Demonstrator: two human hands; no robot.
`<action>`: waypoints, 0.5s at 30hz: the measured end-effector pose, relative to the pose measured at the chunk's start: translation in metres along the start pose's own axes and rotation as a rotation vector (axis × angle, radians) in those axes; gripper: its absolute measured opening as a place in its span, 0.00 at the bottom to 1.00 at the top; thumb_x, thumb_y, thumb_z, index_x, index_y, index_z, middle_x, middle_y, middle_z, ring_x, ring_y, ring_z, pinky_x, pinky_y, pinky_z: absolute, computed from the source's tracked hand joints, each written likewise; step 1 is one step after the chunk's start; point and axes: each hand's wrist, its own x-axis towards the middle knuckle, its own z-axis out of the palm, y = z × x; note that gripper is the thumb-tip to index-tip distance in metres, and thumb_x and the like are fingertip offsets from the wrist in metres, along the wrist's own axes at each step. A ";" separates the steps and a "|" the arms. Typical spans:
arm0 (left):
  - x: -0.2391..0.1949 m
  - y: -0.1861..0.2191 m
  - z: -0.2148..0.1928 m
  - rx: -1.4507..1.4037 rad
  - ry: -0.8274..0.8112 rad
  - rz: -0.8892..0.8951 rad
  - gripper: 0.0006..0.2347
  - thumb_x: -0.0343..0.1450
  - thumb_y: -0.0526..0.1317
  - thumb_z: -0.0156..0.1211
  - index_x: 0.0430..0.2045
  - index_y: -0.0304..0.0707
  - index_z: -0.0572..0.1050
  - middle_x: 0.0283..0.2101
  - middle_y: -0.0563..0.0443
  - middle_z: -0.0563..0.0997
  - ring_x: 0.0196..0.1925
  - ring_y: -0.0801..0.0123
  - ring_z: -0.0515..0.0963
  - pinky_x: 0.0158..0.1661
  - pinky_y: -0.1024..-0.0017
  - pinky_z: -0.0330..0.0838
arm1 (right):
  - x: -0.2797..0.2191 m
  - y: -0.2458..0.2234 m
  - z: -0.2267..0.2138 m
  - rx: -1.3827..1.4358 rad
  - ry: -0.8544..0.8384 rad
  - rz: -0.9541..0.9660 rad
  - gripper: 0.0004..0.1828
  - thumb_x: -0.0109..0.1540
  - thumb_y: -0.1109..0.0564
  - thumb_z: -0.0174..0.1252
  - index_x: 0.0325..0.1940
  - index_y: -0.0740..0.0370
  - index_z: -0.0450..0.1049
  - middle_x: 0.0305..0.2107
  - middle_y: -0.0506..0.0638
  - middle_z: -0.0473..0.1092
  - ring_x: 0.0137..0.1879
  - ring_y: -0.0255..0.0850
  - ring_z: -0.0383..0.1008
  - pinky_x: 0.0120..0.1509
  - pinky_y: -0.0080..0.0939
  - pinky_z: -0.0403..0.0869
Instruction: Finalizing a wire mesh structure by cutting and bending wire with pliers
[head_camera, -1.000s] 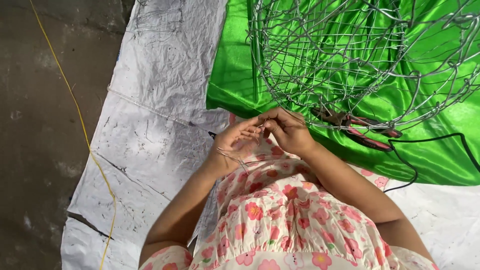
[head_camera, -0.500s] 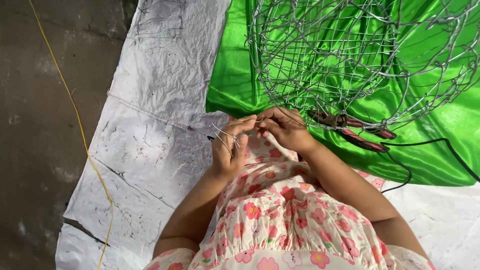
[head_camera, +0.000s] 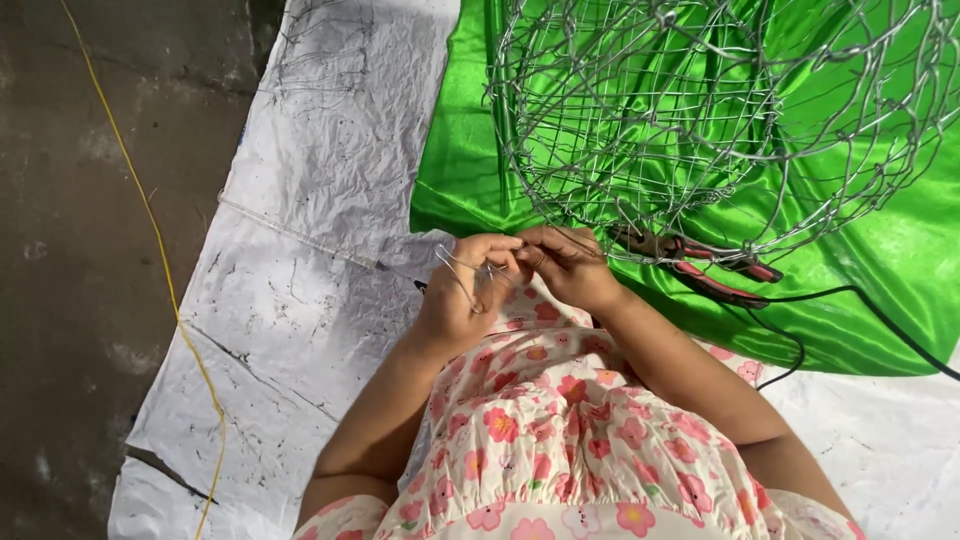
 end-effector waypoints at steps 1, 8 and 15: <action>0.001 0.002 0.001 0.003 0.002 -0.001 0.09 0.74 0.35 0.61 0.46 0.35 0.75 0.34 0.47 0.86 0.46 0.54 0.86 0.53 0.56 0.76 | -0.001 0.000 0.001 0.003 -0.001 -0.001 0.02 0.64 0.61 0.63 0.38 0.61 0.80 0.15 0.51 0.74 0.22 0.49 0.76 0.32 0.43 0.76; 0.005 0.004 0.001 0.022 0.036 0.026 0.10 0.76 0.31 0.55 0.50 0.30 0.69 0.44 0.40 0.85 0.49 0.53 0.85 0.51 0.61 0.78 | -0.009 0.007 0.006 -0.061 0.075 -0.024 0.02 0.64 0.61 0.63 0.40 0.61 0.81 0.14 0.47 0.74 0.22 0.47 0.77 0.33 0.42 0.76; 0.006 0.004 -0.010 0.043 -0.113 0.132 0.27 0.72 0.22 0.57 0.66 0.27 0.55 0.19 0.63 0.58 0.17 0.82 0.59 0.58 0.64 0.83 | -0.013 0.006 0.009 -0.148 0.050 0.033 0.07 0.63 0.59 0.65 0.45 0.61 0.81 0.18 0.52 0.76 0.28 0.55 0.78 0.35 0.49 0.76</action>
